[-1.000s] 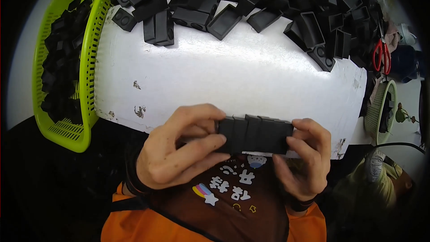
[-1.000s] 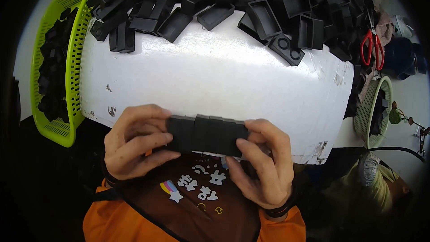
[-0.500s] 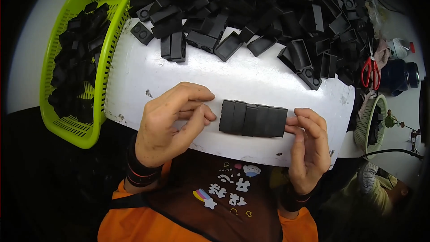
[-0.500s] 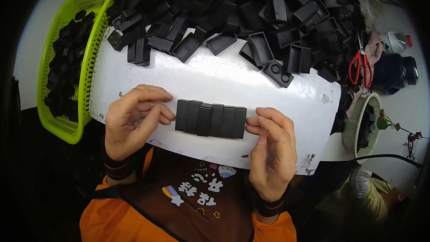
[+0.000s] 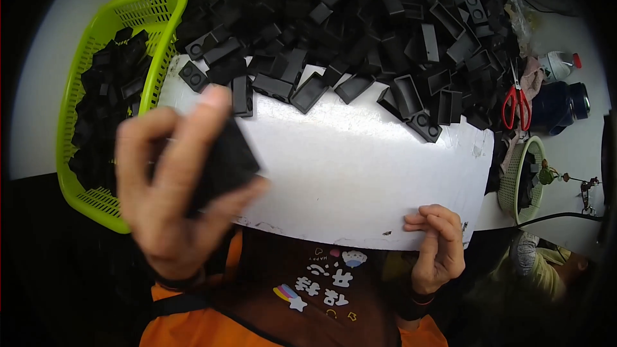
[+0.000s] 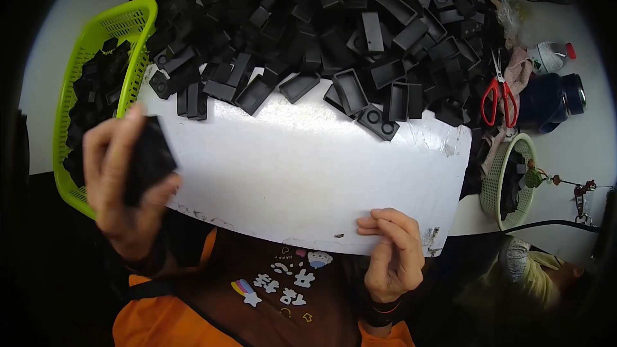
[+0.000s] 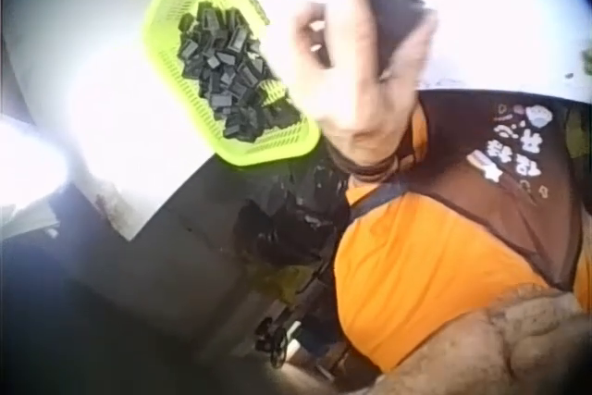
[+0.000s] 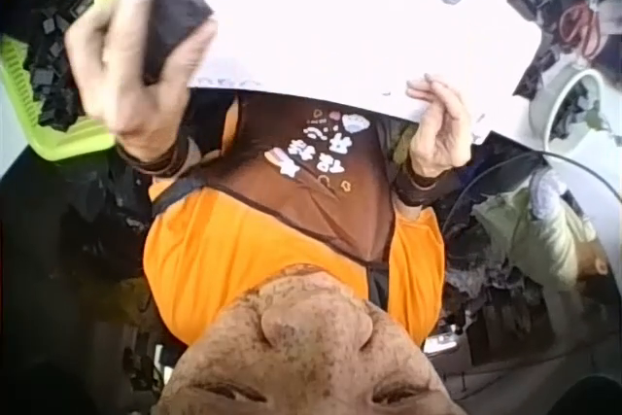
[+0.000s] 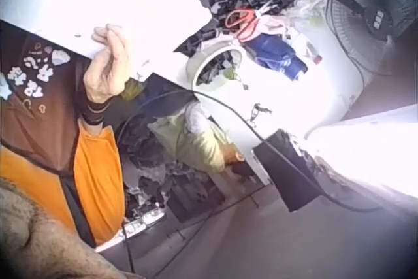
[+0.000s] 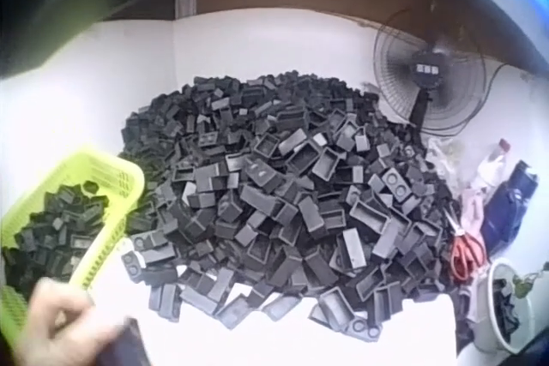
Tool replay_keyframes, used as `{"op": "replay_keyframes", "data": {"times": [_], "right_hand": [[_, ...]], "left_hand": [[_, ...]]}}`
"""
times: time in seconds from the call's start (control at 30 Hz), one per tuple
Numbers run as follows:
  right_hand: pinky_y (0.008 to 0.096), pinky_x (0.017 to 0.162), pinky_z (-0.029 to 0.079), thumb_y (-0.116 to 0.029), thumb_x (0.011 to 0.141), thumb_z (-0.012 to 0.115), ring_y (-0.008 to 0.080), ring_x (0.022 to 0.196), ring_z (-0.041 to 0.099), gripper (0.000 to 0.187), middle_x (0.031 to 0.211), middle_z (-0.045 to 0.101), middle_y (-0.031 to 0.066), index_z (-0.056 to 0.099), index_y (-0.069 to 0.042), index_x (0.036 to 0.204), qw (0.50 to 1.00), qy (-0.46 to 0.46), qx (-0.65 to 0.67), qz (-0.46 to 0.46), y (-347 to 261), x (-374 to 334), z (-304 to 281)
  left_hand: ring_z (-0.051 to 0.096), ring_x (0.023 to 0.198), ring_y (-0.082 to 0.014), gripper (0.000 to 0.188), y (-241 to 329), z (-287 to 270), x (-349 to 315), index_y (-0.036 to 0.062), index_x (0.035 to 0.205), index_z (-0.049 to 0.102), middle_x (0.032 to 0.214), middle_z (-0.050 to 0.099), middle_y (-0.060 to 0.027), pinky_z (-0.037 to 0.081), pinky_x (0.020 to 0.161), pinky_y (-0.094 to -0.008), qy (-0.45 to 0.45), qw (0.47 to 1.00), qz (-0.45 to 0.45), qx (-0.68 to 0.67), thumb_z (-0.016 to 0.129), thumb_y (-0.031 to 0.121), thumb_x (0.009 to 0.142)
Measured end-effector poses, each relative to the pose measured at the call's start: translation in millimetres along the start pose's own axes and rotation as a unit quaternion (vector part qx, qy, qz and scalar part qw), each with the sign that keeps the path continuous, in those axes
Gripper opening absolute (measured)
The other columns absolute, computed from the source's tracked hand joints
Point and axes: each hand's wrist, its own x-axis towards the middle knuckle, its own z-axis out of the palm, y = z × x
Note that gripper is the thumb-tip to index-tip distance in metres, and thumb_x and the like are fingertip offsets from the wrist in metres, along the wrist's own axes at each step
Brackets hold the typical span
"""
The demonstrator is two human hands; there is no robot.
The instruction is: The person inspects black plastic rectangular components for defects by hand at a workbench, then sorts them into a basket.
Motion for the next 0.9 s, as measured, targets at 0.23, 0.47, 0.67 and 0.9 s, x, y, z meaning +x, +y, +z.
{"op": "replay_keyframes", "data": {"times": [0.23,0.47,0.67,0.9], "right_hand": [[0.0312,0.067,0.052,0.015,0.079,0.056,0.0248,0.077,0.062,0.031,0.102,0.062,0.0205,0.059,0.009,0.109,0.969,-0.022,-0.205,-0.140,-8.9,63.6,-2.3],[0.0373,0.073,0.047,0.005,0.073,0.070,0.0281,0.088,0.057,0.028,0.102,0.061,0.0125,0.061,0.003,0.099,0.833,-0.127,-0.499,-0.205,-3.7,132.6,50.4],[0.0330,0.057,0.049,0.010,0.082,0.063,0.0228,0.062,0.061,0.035,0.078,0.064,0.0153,0.057,0.011,0.116,0.977,-0.047,-0.186,-0.090,-43.3,88.0,20.5],[0.0318,0.047,0.039,-0.011,0.086,0.068,0.0217,0.049,0.052,0.029,0.065,0.056,0.0103,0.061,0.012,0.103,0.914,-0.239,-0.323,-0.056,-46.5,41.5,50.9]], "left_hand": [[0.059,0.097,-0.0263,0.037,-18.8,-0.4,17.2,-0.0015,0.106,0.068,0.108,0.062,-0.0118,0.046,0.079,-0.0348,0.053,0.983,0.054,0.165,0.081,0.010,0.074],[0.059,0.075,-0.0201,0.021,-4.0,87.0,38.8,0.0006,0.085,0.063,0.091,0.063,-0.0080,0.047,0.064,-0.0302,-0.084,0.970,0.162,0.163,0.077,0.001,0.069],[0.062,0.068,-0.0133,0.018,8.6,46.6,7.7,-0.0041,0.092,0.062,0.084,0.062,-0.0080,0.047,0.056,-0.0243,-0.063,0.889,-0.155,-0.426,0.070,-0.009,0.077],[0.062,0.067,-0.0149,0.044,4.6,60.9,2.5,-0.0032,0.117,0.058,0.094,0.060,-0.0100,0.050,0.055,-0.0235,-0.040,0.994,0.005,-0.099,0.075,-0.003,0.076]]}}
